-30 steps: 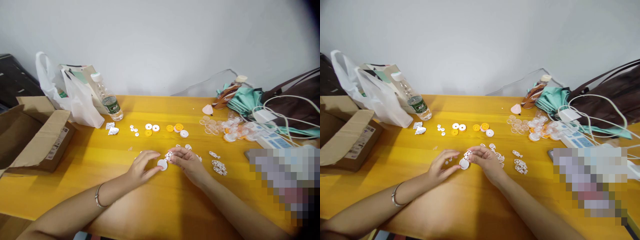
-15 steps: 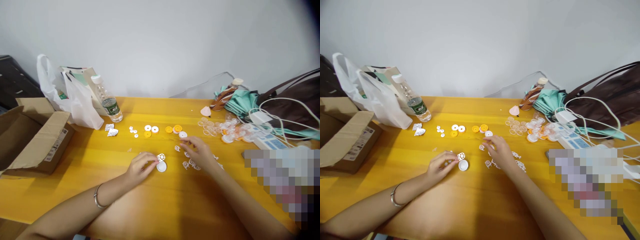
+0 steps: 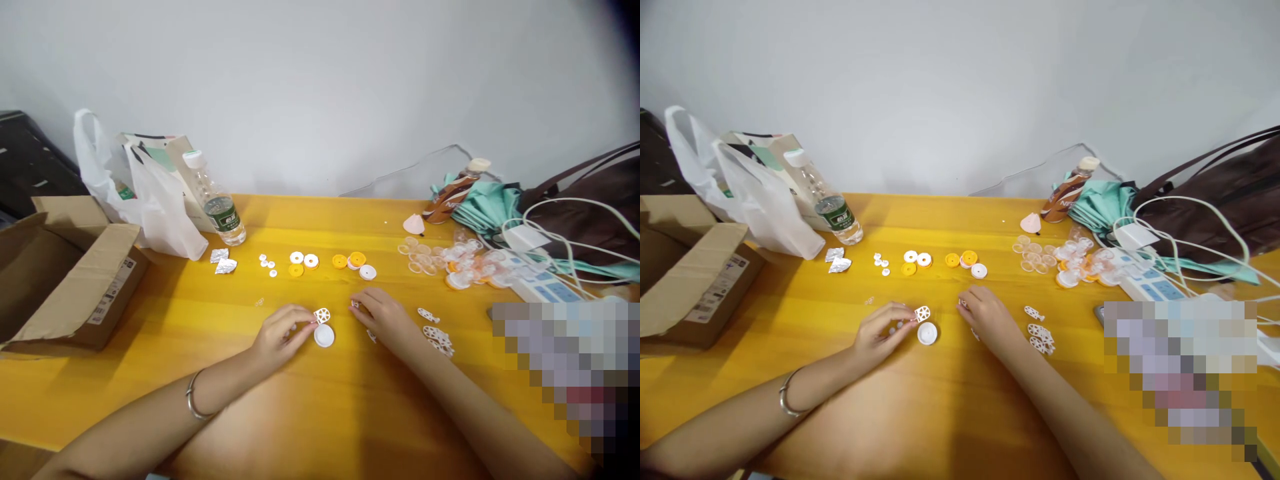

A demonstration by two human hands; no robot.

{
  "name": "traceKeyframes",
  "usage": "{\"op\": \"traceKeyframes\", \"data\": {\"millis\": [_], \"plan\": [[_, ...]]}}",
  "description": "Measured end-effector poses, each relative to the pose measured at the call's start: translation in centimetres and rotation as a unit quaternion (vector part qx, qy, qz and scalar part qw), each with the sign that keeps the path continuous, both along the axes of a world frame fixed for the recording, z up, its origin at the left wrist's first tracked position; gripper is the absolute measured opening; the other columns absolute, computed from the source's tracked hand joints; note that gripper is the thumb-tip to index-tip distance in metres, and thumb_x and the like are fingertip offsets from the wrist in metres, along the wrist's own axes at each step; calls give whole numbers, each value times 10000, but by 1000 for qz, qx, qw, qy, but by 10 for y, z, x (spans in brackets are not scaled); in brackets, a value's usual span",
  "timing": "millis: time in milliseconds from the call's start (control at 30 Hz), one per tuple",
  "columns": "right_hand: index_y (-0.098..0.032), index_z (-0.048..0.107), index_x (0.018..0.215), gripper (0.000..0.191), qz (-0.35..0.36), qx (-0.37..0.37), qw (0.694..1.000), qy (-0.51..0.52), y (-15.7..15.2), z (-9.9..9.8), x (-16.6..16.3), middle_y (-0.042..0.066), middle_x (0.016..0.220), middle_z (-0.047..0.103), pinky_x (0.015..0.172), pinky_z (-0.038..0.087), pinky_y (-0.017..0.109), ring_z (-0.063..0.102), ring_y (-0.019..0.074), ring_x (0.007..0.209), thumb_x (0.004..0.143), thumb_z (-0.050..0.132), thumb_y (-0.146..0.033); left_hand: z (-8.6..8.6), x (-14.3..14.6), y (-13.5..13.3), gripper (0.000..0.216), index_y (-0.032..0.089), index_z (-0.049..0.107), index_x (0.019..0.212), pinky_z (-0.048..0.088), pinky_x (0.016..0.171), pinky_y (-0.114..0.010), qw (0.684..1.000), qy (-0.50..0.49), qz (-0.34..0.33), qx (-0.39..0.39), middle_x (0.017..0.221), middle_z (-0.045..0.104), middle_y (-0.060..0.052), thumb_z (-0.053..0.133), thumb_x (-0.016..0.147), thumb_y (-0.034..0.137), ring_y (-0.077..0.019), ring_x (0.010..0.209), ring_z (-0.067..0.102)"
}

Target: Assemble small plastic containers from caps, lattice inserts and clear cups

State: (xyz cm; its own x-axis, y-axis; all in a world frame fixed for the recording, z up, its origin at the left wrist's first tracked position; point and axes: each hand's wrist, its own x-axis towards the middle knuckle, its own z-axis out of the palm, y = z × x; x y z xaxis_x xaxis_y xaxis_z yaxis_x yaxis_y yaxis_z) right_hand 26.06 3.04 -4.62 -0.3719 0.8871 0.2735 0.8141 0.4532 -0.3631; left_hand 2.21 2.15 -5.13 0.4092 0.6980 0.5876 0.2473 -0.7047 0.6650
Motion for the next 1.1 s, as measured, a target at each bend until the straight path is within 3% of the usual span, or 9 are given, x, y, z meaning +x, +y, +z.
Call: {"op": "traceKeyframes", "data": {"millis": [333,533,767,867,967,1100], "plan": [[-216,590,969,247,-8,2,999,32,-7,-9,-8,88,900,643,759,481,349,595,217,846,910,350,-216,0,-1,-1,184,160,592,947,492,744,-246,1000,3,-3,-13,856,652,-58,583,784,76,-126,810,607],[-191,568,1097,296,8,11,1000,28,-11,-12,-18,99,895,631,713,497,331,599,208,808,900,350,-152,-2,-1,0,180,160,599,941,492,748,-242,1000,8,-1,-4,854,653,-57,568,791,66,-123,812,605],[-203,617,963,187,-33,-39,992,119,-11,-11,-14,73,903,669,752,505,339,632,205,830,863,459,-196,-3,-1,1,158,158,607,928,498,738,-243,1000,12,4,1,850,660,-64,568,794,83,-129,801,615],[-216,621,926,141,-65,-94,961,251,-12,-7,-16,55,886,686,761,517,350,649,200,811,821,533,-250,-4,-1,2,141,162,609,930,501,728,-244,1000,15,9,-4,852,664,-67,559,808,110,-131,791,619],[-215,625,901,166,-82,-136,902,401,-15,-2,-21,43,835,689,745,528,344,653,186,760,767,612,-313,-4,-1,1,135,164,608,932,502,717,-241,1000,19,11,-10,855,670,-67,568,807,130,-130,782,623],[-233,652,859,169,-39,-135,860,490,-19,2,-28,32,847,663,779,511,331,625,169,804,709,690,-301,-4,-1,0,145,164,601,931,495,713,-232,999,23,6,-28,839,667,-52,584,796,116,-117,759,617]]}}
